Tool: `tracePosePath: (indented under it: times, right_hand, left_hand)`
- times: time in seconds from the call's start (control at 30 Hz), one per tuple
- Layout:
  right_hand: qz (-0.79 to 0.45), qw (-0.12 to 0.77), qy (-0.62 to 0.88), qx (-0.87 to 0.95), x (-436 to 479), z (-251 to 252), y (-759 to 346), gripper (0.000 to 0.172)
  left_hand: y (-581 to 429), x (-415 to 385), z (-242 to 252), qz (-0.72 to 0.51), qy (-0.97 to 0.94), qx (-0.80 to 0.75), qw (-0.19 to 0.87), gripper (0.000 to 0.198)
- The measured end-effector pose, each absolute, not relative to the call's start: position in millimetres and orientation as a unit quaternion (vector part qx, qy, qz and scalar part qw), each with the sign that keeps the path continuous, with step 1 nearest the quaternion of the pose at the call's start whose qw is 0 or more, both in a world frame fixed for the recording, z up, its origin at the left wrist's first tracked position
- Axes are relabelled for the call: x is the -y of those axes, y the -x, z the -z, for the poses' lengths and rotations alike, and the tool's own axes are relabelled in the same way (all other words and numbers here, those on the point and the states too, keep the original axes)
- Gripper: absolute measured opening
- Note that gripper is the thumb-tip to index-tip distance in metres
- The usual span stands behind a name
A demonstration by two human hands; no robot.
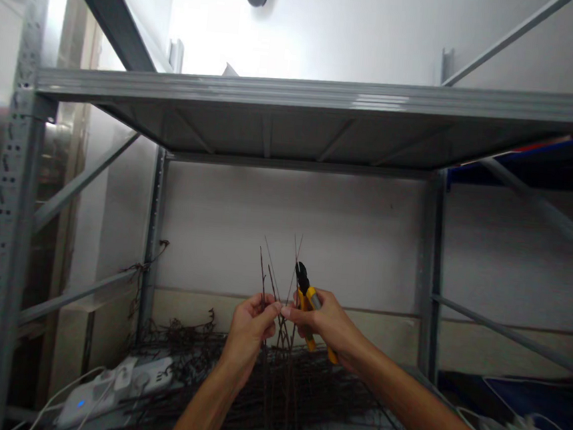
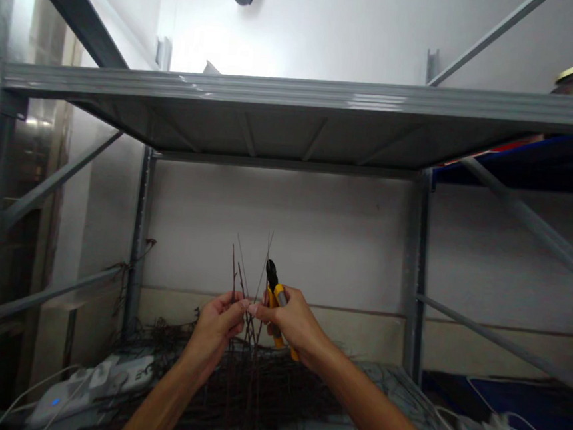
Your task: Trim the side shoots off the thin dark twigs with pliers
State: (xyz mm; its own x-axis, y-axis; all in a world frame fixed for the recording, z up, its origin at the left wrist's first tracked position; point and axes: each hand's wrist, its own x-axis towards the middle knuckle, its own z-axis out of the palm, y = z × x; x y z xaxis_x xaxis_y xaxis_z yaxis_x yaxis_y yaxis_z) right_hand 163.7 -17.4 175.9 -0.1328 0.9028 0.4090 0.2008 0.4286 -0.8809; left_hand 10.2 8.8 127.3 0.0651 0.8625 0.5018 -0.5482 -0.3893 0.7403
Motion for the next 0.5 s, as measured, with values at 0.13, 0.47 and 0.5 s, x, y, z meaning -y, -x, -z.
tracePosePath:
  times: [0.13,0.47,0.5]
  right_hand:
    - [-0.346,0.517,0.409,0.667,17,-175,-163,0.042]
    - [-0.372,0.502,0.421,0.658,19,-178,-165,0.044]
    - [-0.375,0.499,0.422,0.657,19,-177,-165,0.045]
  left_hand:
    - [-8,-11,-125,-0.673,-0.506,-0.153,0.517,0.035]
    - [1,-11,-127,-0.61,-0.54,-0.137,0.563,0.035]
    - [1,-11,-127,-0.607,-0.542,-0.134,0.565,0.036]
